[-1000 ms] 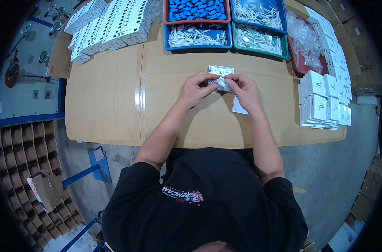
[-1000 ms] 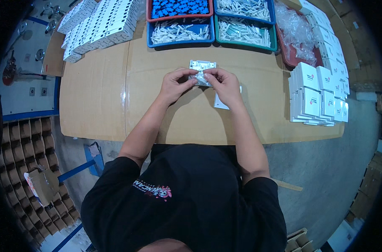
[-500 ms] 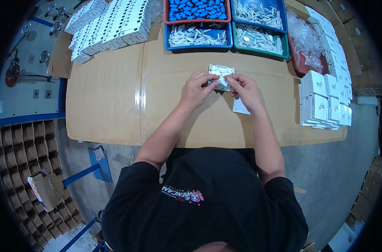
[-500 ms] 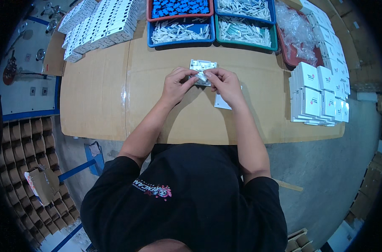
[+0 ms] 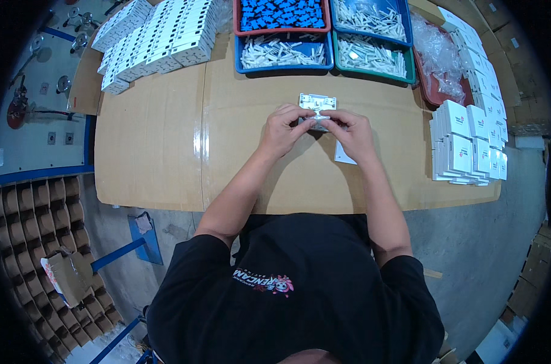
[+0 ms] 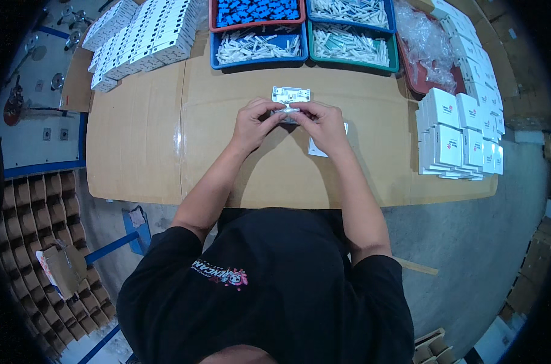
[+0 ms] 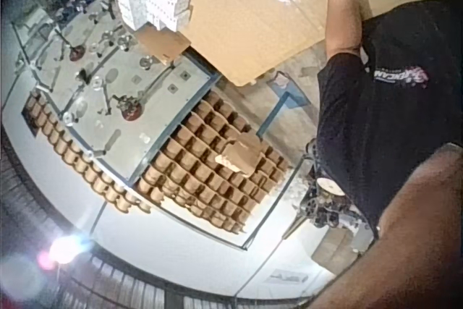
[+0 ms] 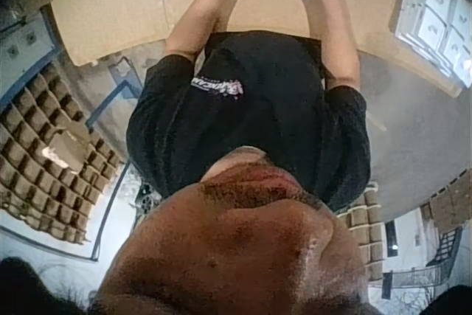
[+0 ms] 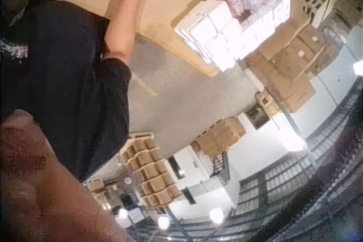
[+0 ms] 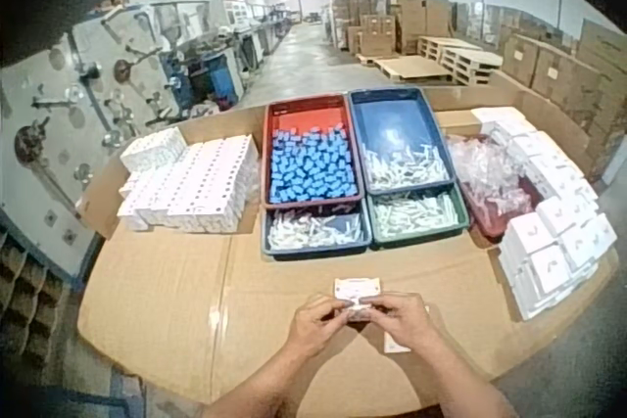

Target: The person assembles electrical components by hand, packing blue caps and white wires into a small plastic bag, then placing the bag into a white cardboard box.

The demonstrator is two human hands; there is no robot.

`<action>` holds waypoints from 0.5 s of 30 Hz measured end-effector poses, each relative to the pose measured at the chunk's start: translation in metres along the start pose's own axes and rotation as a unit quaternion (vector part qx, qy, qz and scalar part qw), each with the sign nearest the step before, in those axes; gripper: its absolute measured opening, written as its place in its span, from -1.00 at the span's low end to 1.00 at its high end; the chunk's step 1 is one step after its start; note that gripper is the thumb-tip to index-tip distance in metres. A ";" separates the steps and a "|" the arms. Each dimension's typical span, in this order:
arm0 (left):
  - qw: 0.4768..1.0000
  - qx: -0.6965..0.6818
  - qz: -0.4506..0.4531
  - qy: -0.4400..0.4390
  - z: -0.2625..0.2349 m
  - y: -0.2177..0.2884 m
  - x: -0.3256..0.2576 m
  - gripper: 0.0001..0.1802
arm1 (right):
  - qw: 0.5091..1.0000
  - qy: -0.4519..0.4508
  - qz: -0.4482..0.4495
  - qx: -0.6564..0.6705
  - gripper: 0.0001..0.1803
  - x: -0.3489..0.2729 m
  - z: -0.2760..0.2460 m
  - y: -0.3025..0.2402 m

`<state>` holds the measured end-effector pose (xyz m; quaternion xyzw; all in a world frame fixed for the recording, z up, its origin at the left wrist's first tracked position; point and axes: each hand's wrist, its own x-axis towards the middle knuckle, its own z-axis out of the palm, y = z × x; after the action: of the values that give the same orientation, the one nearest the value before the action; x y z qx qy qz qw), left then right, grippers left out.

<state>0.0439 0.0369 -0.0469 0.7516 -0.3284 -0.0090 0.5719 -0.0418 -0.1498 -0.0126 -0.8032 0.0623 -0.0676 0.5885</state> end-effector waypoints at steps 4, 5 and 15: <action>1.000 0.003 0.000 -0.011 0.001 0.004 0.002 -0.82 | 0.995 -0.005 0.033 0.097 -0.76 0.001 0.000 0.009; 1.000 0.003 -0.003 -0.013 0.000 0.005 0.002 -0.82 | 0.991 -0.013 0.062 0.115 -0.74 0.003 0.000 0.007; 0.999 -0.029 0.028 0.010 0.000 -0.001 0.003 -0.80 | 0.974 -0.024 0.153 0.163 -0.78 0.012 -0.003 0.004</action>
<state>0.0465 0.0355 -0.0471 0.7256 -0.3432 0.0048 0.5964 -0.0310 -0.1555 -0.0152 -0.6789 0.1580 0.0333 0.7162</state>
